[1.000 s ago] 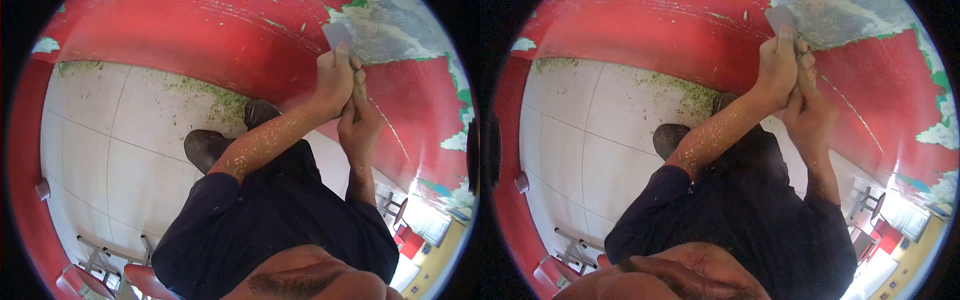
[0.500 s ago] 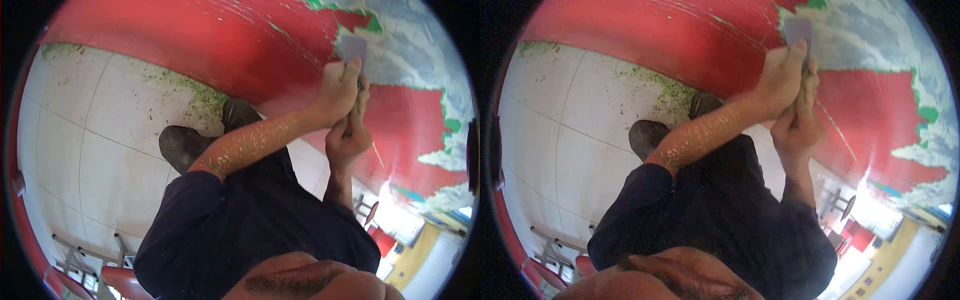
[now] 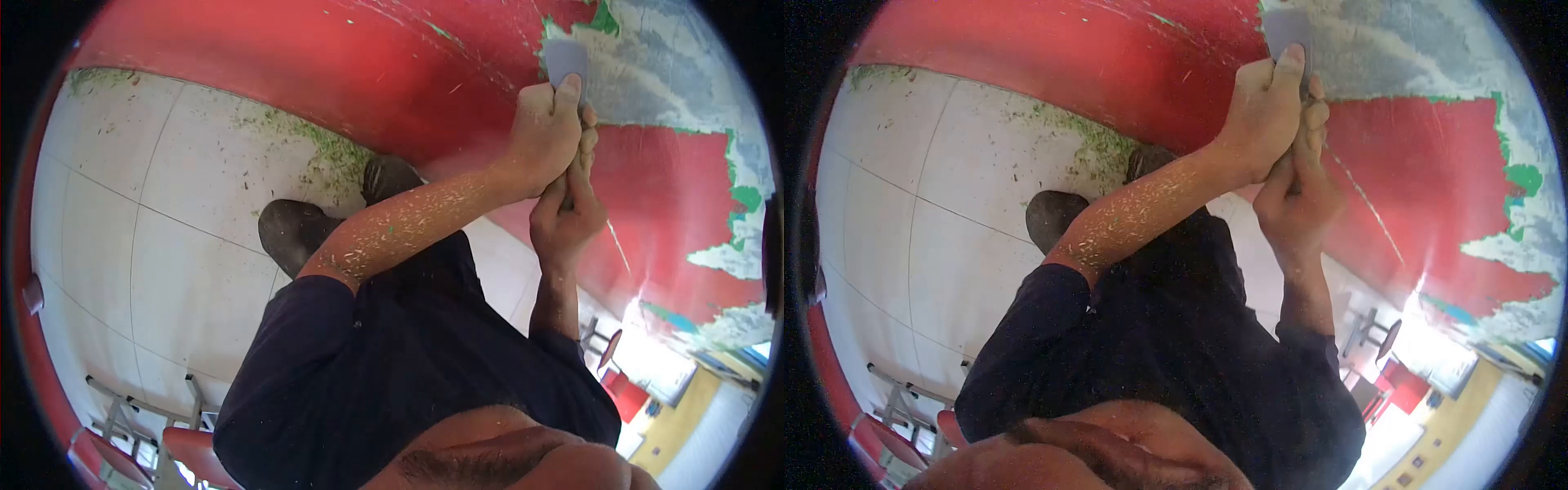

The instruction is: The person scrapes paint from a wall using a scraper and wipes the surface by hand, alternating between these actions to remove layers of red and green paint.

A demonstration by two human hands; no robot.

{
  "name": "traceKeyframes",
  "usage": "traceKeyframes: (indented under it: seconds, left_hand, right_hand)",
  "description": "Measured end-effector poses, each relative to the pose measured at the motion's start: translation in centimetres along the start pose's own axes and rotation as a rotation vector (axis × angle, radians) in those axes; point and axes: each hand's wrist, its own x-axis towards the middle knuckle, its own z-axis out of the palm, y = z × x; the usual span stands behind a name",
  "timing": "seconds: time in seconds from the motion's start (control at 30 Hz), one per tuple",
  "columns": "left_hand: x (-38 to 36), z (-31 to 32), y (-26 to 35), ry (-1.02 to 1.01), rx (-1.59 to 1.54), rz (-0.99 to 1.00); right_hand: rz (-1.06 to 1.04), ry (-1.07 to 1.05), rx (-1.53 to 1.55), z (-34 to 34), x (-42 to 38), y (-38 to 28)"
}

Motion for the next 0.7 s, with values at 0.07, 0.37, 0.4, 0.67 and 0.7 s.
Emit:
traceKeyframes:
  seconds: [0.07, 0.37, 0.4, 0.67, 0.7]
  left_hand:
    - [0.7, 0.1, -0.8, 0.010, 0.034, 0.042]
    - [-0.7, 0.3, 0.0, 0.018, 0.029, 0.083]
    - [-1.0, -0.2, -0.4, 0.039, 0.029, -0.011]
    - [0.4, -0.3, 1.2, 0.059, 0.331, 0.204]
    - [0.4, -0.4, 0.5, 0.044, 0.262, 0.158]
  right_hand:
    - [-0.004, 0.031, -0.099, 0.4, -0.2, 1.2]
    - [0.080, -0.025, -0.045, -0.3, -0.8, 0.1]
    - [0.010, 0.047, -0.022, 0.4, -1.3, 0.4]
    - [0.022, -0.074, -0.051, -0.5, -0.3, -0.7]
    - [-0.016, -0.035, -0.051, 0.1, -0.3, -0.6]
